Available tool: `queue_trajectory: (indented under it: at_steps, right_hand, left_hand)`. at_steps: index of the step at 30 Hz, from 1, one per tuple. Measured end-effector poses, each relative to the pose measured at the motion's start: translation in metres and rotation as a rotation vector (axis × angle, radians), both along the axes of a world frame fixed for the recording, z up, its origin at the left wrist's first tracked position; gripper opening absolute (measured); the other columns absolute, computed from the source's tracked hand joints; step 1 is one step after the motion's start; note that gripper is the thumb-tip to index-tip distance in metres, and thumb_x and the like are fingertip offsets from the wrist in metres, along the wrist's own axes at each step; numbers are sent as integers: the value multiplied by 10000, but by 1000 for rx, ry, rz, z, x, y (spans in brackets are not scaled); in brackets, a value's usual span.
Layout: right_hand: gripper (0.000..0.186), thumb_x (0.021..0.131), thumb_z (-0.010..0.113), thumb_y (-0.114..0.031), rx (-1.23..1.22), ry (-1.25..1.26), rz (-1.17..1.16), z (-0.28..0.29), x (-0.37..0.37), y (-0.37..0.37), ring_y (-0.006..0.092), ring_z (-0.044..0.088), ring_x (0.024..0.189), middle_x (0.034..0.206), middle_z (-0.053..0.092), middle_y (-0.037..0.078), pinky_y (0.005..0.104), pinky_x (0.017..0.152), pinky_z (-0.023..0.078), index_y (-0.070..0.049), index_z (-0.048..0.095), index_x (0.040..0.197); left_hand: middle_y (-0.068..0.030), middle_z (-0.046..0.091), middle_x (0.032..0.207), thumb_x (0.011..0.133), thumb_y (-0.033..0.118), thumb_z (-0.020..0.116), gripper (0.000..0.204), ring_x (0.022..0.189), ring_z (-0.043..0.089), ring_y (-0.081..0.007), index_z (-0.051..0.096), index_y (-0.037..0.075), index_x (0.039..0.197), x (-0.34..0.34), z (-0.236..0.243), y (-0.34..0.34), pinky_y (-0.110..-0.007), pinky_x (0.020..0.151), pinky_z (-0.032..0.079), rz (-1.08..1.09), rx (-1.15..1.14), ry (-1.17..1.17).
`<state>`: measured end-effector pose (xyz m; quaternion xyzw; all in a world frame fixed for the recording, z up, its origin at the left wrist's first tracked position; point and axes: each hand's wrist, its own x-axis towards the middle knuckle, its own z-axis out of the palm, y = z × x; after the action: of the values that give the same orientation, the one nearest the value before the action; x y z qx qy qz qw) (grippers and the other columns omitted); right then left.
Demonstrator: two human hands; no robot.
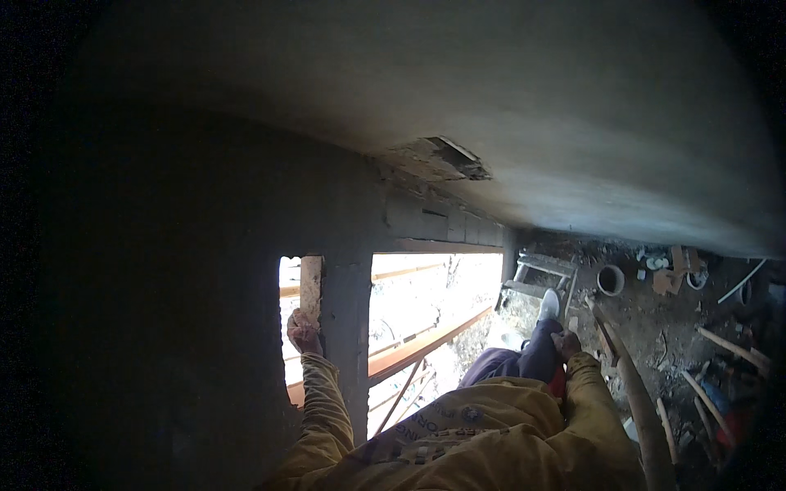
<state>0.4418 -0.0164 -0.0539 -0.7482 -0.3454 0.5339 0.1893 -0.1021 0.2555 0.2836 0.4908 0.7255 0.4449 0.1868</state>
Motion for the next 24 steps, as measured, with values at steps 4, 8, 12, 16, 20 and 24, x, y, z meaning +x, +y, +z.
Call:
queue_trajectory:
  at_steps: [4, 8, 12, 16, 20, 24]
  right_hand:
    - [488, 866, 631, -386, 4, -50, -18, -11, 1, -2, 393, 680, 822, 843, 677, 285, 439, 738, 519, 97, 672, 916]
    - [479, 861, 639, -385, 9, -57, -27, -23, 2, -4, 402, 680, 847, 866, 677, 291, 440, 760, 520, 86, 678, 936]
    - [462, 866, 626, -381, 7, -53, 17, -27, 1, -1, 392, 675, 886, 903, 678, 284, 441, 780, 520, 72, 683, 936]
    - [444, 866, 614, -378, -47, 59, 48, -22, -1, 9, 418, 649, 977, 985, 673, 283, 452, 858, 508, 55, 687, 931]
    - [444, 867, 610, -386, -74, 27, 66, -19, 0, 17, 414, 644, 992, 985, 672, 282, 449, 873, 503, 45, 693, 929]
    - [496, 864, 614, -429, -76, -10, 170, -31, -5, 12, 405, 618, 1069, 1083, 651, 287, 437, 929, 487, 41, 685, 1007]
  left_hand:
    - [-64, 616, 732, 1006, 326, 479, 373, 656, 578, -140, 636, -11, 978, 30, 17, 1, -297, 567, 485, 148, -80, 205]
    - [-92, 646, 835, 1017, 305, 454, 368, 708, 608, -156, 613, -26, 1038, 38, 22, 3, -315, 574, 509, 126, -89, 66]
    - [-92, 651, 868, 1022, 296, 443, 367, 718, 606, -161, 606, -32, 1046, 18, 14, 3, -302, 641, 511, 122, -143, 170]
    - [-4, 521, 720, 1027, 297, 438, 345, 630, 496, -106, 584, 2, 921, 9, 11, 4, -270, 594, 439, 62, -122, 83]
    - [37, 439, 689, 1034, 281, 442, 316, 610, 419, -63, 571, 18, 915, 28, 15, 1, -234, 582, 392, 106, -40, 96]
    - [30, 459, 688, 1040, 256, 443, 284, 619, 472, -82, 573, 18, 952, 49, 24, 3, -232, 583, 428, 201, -92, 181]
